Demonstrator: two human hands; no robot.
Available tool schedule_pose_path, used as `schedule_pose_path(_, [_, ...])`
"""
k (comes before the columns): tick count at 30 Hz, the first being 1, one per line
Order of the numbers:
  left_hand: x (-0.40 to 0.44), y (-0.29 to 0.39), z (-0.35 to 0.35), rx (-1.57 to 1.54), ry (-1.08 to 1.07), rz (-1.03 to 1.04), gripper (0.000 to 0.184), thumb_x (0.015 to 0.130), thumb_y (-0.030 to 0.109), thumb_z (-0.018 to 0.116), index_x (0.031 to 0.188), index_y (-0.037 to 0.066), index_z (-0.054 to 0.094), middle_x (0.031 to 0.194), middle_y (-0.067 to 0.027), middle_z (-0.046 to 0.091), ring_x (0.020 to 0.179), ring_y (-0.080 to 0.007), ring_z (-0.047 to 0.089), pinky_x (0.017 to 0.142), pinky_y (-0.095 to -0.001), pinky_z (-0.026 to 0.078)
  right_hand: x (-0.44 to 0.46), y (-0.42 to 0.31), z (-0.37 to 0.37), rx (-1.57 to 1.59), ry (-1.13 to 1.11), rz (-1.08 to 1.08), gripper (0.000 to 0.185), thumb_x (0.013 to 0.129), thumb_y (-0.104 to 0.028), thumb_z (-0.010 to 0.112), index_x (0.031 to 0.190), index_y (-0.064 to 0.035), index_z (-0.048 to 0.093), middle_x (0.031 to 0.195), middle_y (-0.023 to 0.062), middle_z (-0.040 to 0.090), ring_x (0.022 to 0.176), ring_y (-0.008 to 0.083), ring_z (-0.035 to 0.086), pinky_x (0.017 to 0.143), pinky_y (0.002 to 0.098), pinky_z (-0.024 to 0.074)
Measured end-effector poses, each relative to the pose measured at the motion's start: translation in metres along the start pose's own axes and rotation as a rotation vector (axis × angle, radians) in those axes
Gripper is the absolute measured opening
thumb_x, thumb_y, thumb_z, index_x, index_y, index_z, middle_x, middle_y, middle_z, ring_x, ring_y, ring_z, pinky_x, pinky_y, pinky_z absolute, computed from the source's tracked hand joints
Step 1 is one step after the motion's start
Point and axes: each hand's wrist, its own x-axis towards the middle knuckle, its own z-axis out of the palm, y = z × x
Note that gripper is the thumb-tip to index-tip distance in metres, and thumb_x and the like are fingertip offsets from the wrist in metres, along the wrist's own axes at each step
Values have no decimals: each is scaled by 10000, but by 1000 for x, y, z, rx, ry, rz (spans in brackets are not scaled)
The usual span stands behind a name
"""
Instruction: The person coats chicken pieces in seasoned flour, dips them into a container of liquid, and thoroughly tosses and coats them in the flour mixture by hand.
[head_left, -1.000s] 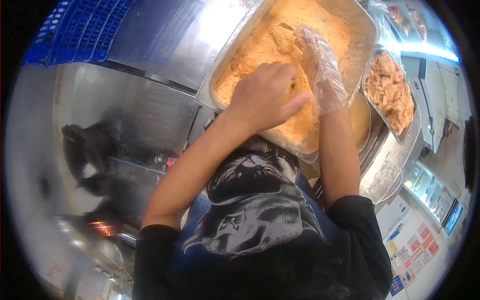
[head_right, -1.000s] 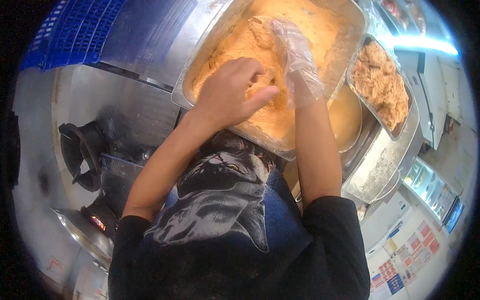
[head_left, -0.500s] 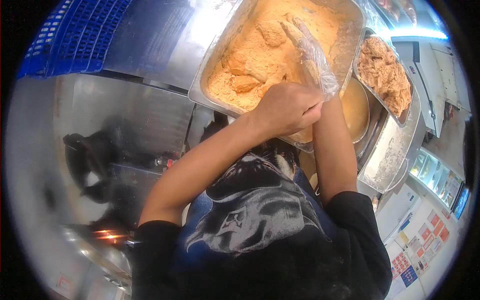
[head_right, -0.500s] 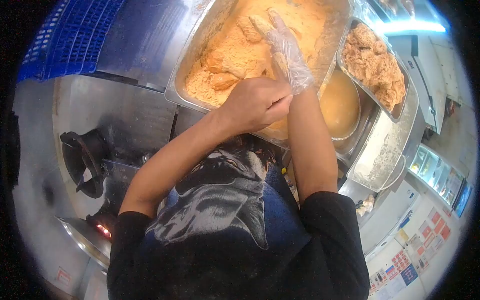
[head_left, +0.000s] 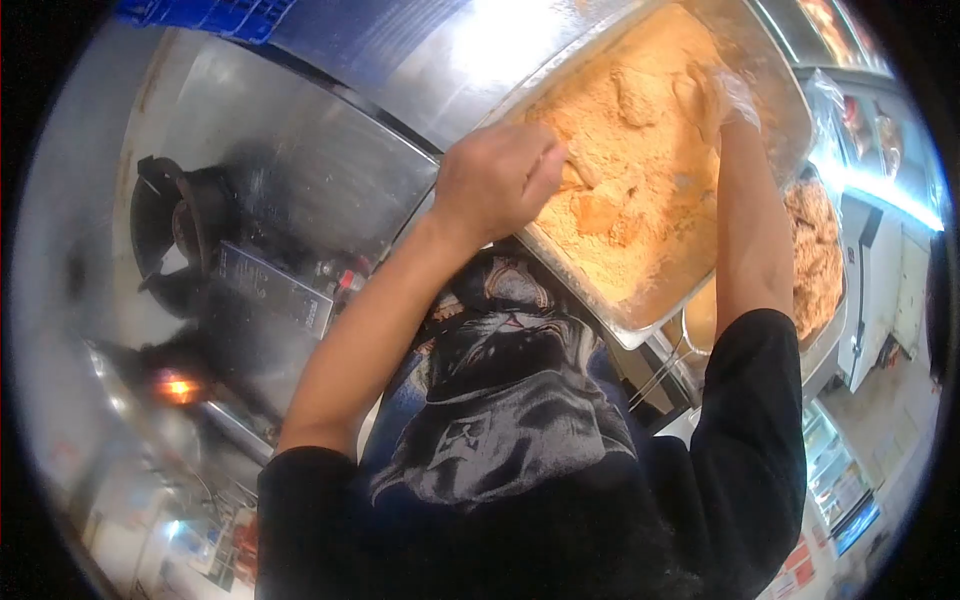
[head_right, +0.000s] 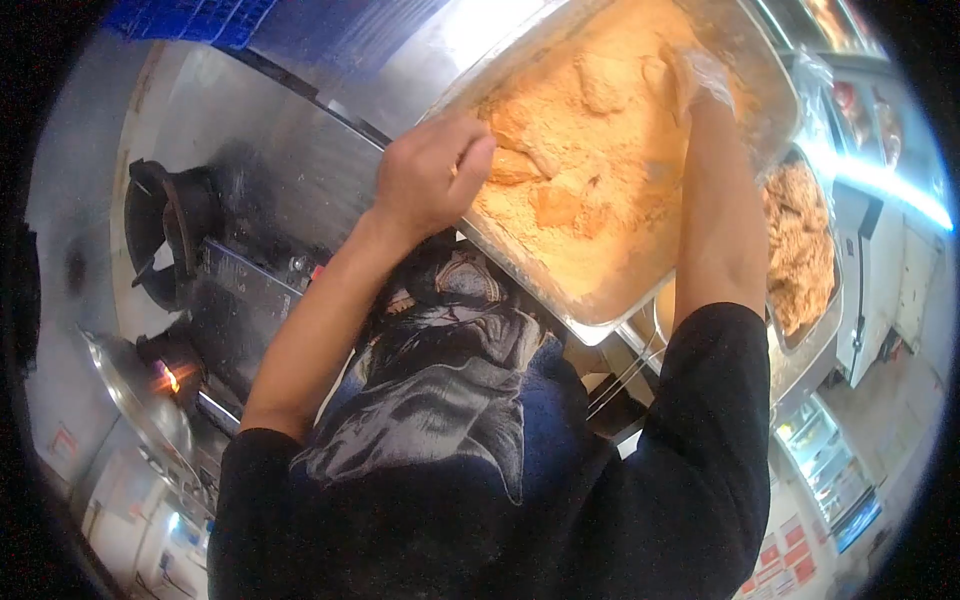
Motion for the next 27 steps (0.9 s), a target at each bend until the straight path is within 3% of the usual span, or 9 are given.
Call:
schedule_pose_path(2, [-2, 0, -2, 50, -54, 27, 144, 943, 186, 689, 843, 87, 657, 730, -98, 659, 663, -315, 659, 612, -432, 538, 17, -71, -35, 1116, 328, 816, 525, 1039, -321, 643, 1479, -45, 568, 1399, 205, 659, 1235, 291, 659, 1020, 375, 532])
schedule_pose_path(9, [-1, -2, 1, 99, -17, 73, 140, 879, 182, 690, 762, 119, 647, 674, -59, 619, 624, -261, 637, 570, -403, 536, 63, -68, -73, 1244, 218, 290, 501, 1002, -282, 676, 1441, -51, 602, 1342, 188, 691, 1175, 286, 675, 980, 386, 549])
schedule_pose_path(16, [-3, -6, 4, 81, 16, 103, 141, 868, 173, 689, 753, 116, 630, 687, -61, 625, 630, -257, 640, 567, -397, 535, -49, -139, -106, 892, -46, 115, 416, 926, -155, 693, 1317, -13, 676, 1180, 171, 743, 1015, 281, 692, 908, 389, 575])
schedule_pose_path(18, [-3, -6, 4, 133, -4, 111, 156, 871, 171, 693, 747, 114, 616, 682, -60, 621, 631, -254, 638, 569, -394, 531, -72, -141, -142, 1018, -106, -229, 502, 895, -45, 724, 1391, -37, 648, 1272, 198, 713, 1137, 324, 687, 962, 412, 569])
schedule_pose_path(19, [-2, -5, 4, 127, -10, 121, 156, 871, 171, 693, 747, 114, 616, 682, -60, 621, 631, -254, 638, 569, -394, 531, -77, -144, -152, 1021, -100, -217, 502, 895, -45, 724, 1391, -37, 648, 1272, 198, 713, 1137, 324, 687, 962, 412, 569])
schedule_pose_path(21, [-2, -4, 2, 146, -36, 104, 162, 874, 165, 696, 748, 113, 608, 681, -58, 619, 624, -255, 634, 570, -396, 527, -83, -151, -165, 781, -220, -565, 551, 856, -36, 730, 1399, -54, 637, 1193, 211, 704, 1099, 345, 688, 932, 444, 573])
schedule_pose_path(22, [-3, -4, 1, 144, -38, 110, 162, 874, 165, 696, 748, 113, 608, 681, -58, 619, 624, -255, 634, 570, -396, 527, -84, -152, -160, 783, -217, -559, 551, 856, -36, 730, 1399, -54, 637, 1193, 211, 704, 1099, 345, 688, 932, 444, 573])
schedule_pose_path(24, [-3, -5, 3, 134, -23, 113, 173, 878, 162, 699, 745, 111, 599, 671, -58, 610, 614, -258, 629, 562, -398, 522, -85, -157, -138, 361, 119, -730, 542, 831, -41, 747, 1365, -87, 662, 1113, 199, 678, 1038, 371, 687, 909, 452, 587])
schedule_pose_path(27, [-5, -7, 6, 143, 1, 120, 193, 883, 162, 696, 737, 107, 583, 661, -61, 601, 604, -262, 624, 556, -402, 521, -94, -166, -110, 335, 313, -674, 526, 817, -44, 755, 1332, -95, 658, 1087, 189, 657, 1020, 385, 672, 885, 440, 591])
